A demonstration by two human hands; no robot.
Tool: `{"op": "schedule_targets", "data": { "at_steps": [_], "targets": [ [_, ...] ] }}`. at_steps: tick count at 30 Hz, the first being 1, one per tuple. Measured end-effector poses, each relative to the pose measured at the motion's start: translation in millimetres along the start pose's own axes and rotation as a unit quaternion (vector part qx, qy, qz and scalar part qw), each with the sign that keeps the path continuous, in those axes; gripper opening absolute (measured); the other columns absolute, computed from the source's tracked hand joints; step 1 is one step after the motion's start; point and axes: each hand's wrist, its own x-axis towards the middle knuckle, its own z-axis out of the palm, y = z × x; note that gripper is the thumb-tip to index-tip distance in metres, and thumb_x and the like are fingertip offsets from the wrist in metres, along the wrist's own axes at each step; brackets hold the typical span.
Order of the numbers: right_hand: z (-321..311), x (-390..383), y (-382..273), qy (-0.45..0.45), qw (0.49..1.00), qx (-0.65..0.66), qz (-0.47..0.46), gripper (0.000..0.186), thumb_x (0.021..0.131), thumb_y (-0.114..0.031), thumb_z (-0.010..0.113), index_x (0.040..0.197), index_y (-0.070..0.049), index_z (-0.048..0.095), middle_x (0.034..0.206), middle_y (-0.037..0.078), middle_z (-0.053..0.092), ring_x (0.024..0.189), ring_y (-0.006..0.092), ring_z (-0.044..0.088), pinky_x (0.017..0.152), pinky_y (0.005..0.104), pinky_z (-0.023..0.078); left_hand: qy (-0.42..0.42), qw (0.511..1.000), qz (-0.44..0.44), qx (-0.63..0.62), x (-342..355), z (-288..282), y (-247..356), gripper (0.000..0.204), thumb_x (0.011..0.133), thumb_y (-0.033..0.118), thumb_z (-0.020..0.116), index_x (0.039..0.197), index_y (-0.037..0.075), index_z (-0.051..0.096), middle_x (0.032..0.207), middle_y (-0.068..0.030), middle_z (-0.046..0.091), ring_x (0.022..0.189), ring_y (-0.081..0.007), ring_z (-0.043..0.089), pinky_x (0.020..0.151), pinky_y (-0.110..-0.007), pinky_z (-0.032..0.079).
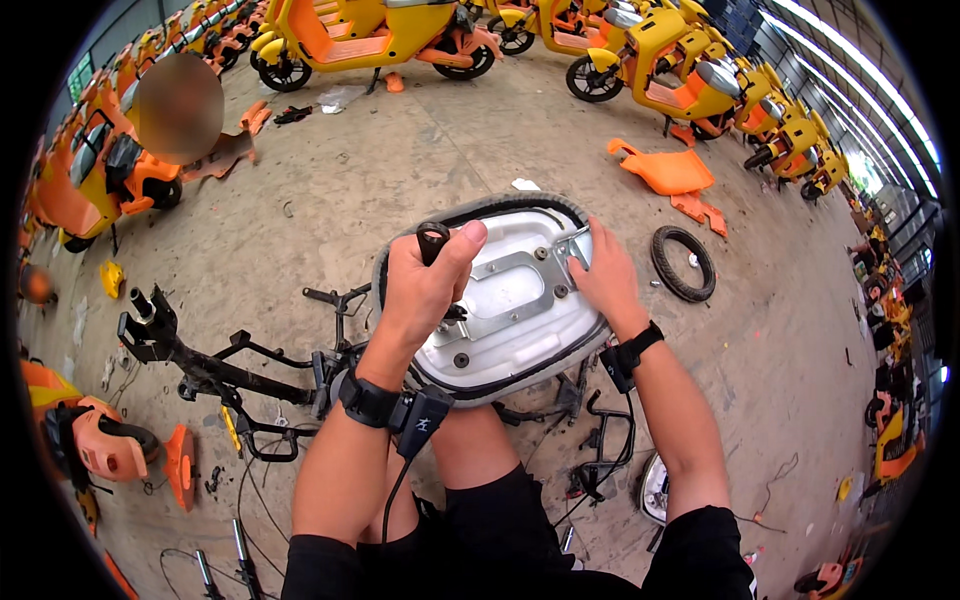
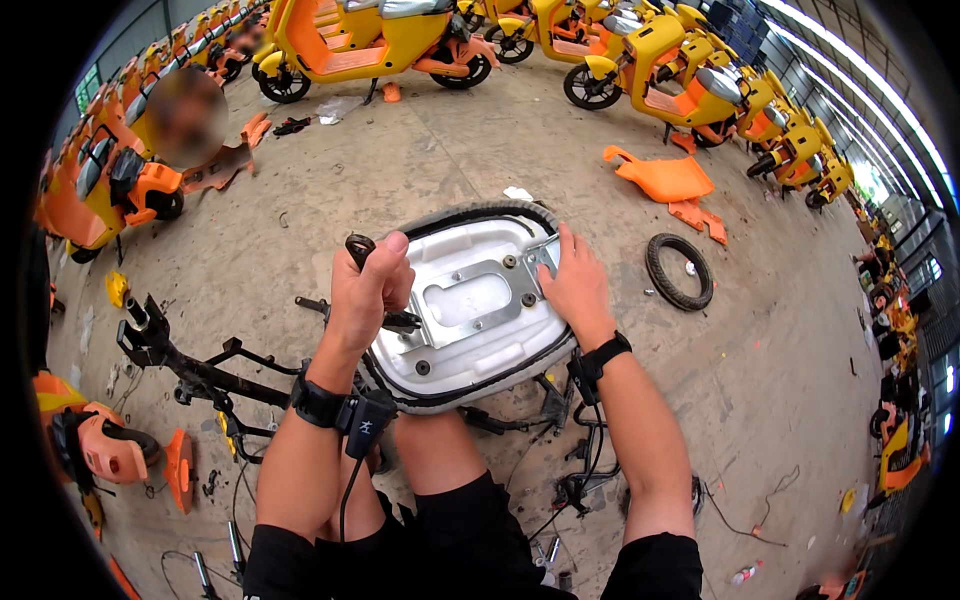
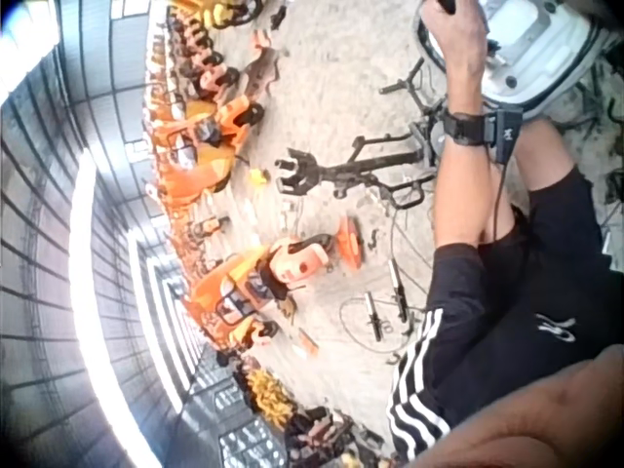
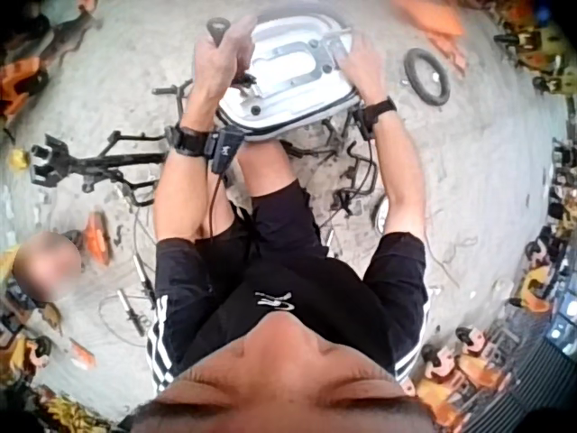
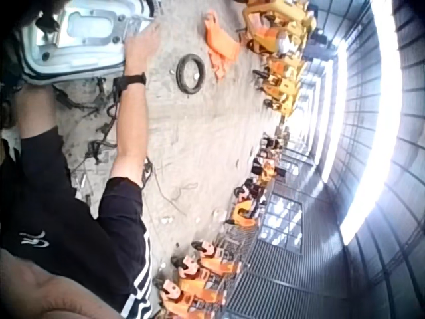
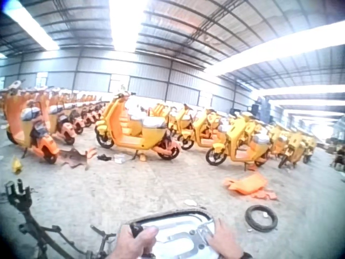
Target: The person uses a wrench and a screwdriver to secure a metal bracket and components inside a silver storage compartment on a scooter frame.
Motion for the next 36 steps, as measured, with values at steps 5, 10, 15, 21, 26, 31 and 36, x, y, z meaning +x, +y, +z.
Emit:
{"op": "schedule_targets", "data": {
  "at_steps": [5,10,15,21,26,31,36],
  "targets": [
    [2,-1,-2,0.008,1.0,0.01,0.007,0.071,0.083,-0.026,0.069,0.144,-0.005,0.039,0.126,0.02,0.055,0.112,0.0391,0.056,0.092,0.0461,0.049,0.011,1.0,-0.001,0.018,-1,-4,1,0.058,0.095,0.034,0.062,0.049,0.011,0.037,0.045,0.004,0.033,0.041,-0.0069,0.029,0.042,-0.027,0.019],
    [2,-2,-2,0.018,1.0,-0.001,-0.001,0.071,0.083,-0.027,0.068,0.144,-0.006,0.039,0.123,0.02,0.056,0.109,0.0386,0.057,0.09,0.0458,0.05,0.003,0.996,0.025,0.085,-5,3,-5,0.056,0.095,0.034,0.063,0.05,0.01,0.041,0.047,0.005,0.037,0.044,-0.0052,0.031,0.042,-0.026,0.021],
    [-2,-2,-2,0.012,1.0,-0.026,-0.002,0.071,0.082,-0.029,0.068,0.143,-0.006,0.04,0.122,0.02,0.056,0.106,0.0384,0.059,0.088,0.0448,0.051,-0.011,0.998,-0.019,0.066,-8,3,-8,0.052,0.091,0.031,0.071,0.053,0.011,0.042,0.056,0.0102,0.035,0.054,-0.0032,0.028,0.047,-0.027,0.021],
    [3,-2,2,0.035,0.999,-0.024,-0.01,0.071,0.083,-0.031,0.068,0.143,-0.006,0.041,0.124,0.02,0.056,0.107,0.0368,0.059,0.089,0.0442,0.051,-0.058,0.991,-0.002,0.121,-19,9,0,0.053,0.092,0.03,0.07,0.054,0.005,0.041,0.054,0.0078,0.032,0.054,-0.0045,0.027,0.046,-0.028,0.021],
    [4,-1,0,0.027,0.999,-0.016,0.003,0.071,0.083,-0.032,0.067,0.144,-0.007,0.041,0.129,0.02,0.055,0.109,0.0362,0.059,0.09,0.0443,0.051,-0.141,0.965,0.005,0.22,-18,18,-1,0.053,0.096,0.033,0.063,0.059,0.004,0.038,0.055,0.0046,0.03,0.056,-0.0076,0.026,0.048,-0.03,0.023],
    [4,-3,3,0.021,0.999,-0.024,0.005,0.071,0.083,-0.032,0.067,0.145,-0.008,0.04,0.131,0.021,0.054,0.11,0.0364,0.059,0.09,0.0443,0.051,-0.15,0.967,-0.015,0.204,-14,24,-7,0.055,0.096,0.035,0.063,0.057,0.006,0.038,0.054,0.0051,0.034,0.053,-0.0059,0.029,0.046,-0.028,0.024],
    [5,-3,2,0.013,1.0,-0.023,0.014,0.071,0.084,-0.032,0.066,0.145,-0.009,0.039,0.131,0.02,0.053,0.109,0.0359,0.059,0.09,0.0441,0.051,-0.154,0.977,-0.045,0.143,-5,8,-9,0.05,0.096,0.037,0.061,0.06,0.005,0.047,0.055,0.0026,0.045,0.05,-0.0055,0.037,0.046,-0.025,0.028]
  ]
}}
